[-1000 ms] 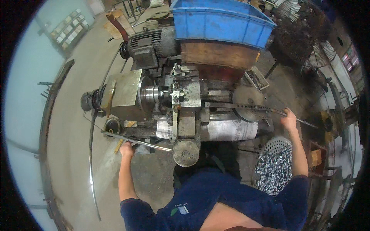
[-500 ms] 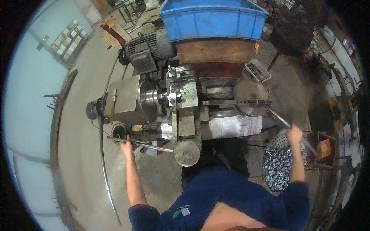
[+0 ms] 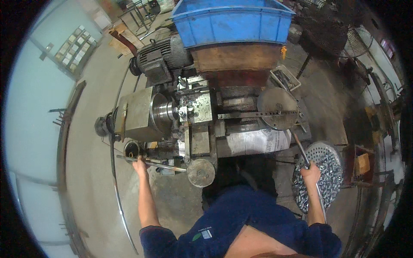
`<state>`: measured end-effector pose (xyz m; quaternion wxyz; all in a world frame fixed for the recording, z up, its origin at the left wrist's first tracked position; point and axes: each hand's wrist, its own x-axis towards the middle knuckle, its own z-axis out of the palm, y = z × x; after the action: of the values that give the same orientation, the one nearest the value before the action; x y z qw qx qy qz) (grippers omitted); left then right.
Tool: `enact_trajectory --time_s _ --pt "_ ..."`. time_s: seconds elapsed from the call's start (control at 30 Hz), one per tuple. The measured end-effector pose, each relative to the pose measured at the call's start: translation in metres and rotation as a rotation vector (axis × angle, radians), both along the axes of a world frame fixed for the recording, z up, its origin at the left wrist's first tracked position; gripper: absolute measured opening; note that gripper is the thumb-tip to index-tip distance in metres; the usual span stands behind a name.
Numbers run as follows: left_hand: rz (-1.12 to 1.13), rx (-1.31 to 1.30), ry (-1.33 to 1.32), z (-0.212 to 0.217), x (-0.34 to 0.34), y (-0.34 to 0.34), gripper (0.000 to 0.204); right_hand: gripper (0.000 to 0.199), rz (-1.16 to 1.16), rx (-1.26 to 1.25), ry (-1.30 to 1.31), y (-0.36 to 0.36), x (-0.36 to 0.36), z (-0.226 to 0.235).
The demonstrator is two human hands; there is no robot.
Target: The person repeatedly places small metal parts into a press machine, operates a lever to activate the press, and then removes the processed parts into a perforated metal tray. The cycle continues with consistent hand movements and tool handling.
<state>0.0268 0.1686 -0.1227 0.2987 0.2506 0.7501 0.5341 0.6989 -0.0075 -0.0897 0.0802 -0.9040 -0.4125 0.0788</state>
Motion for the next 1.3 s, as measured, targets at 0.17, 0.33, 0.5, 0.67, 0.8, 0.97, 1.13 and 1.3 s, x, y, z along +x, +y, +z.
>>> enact_trajectory --time_s 0.17,0.33,0.5,0.67,0.8,0.97,1.13,1.3 --pt "0.024 0.015 -0.025 0.012 0.01 -0.004 0.014 0.042 0.067 0.048 -0.065 0.002 0.014 -0.007" --pt "-0.023 -0.004 0.044 0.019 0.012 -0.005 0.023 0.048 0.153 -0.022 -0.347 0.055 0.125 -0.027" --pt "-0.065 -0.098 -0.02 0.024 0.024 -0.001 0.032 0.067 -0.025 0.007 -0.513 0.152 0.173 -0.027" --pt "-0.106 0.015 -0.166 0.0 -0.02 -0.035 0.056 0.075 0.214 0.346 -0.432 0.156 0.072 -0.015" --pt "-0.435 -0.412 0.476 -0.071 -0.058 -0.051 0.056 0.076 0.297 0.372 -0.086 0.108 0.025 -0.031" --pt "-0.881 -0.731 1.242 -0.12 -0.047 -0.034 0.053 0.049 0.317 0.303 0.073 0.06 0.014 -0.067" --pt "-0.332 -0.698 1.033 -0.14 0.034 -0.028 0.043 0.034 0.264 0.264 0.22 0.049 -0.007 -0.046" --pt "-0.634 -0.489 1.149 -0.209 -0.036 -0.059 0.04 0.035 0.362 0.32 0.265 0.073 -0.01 -0.024"
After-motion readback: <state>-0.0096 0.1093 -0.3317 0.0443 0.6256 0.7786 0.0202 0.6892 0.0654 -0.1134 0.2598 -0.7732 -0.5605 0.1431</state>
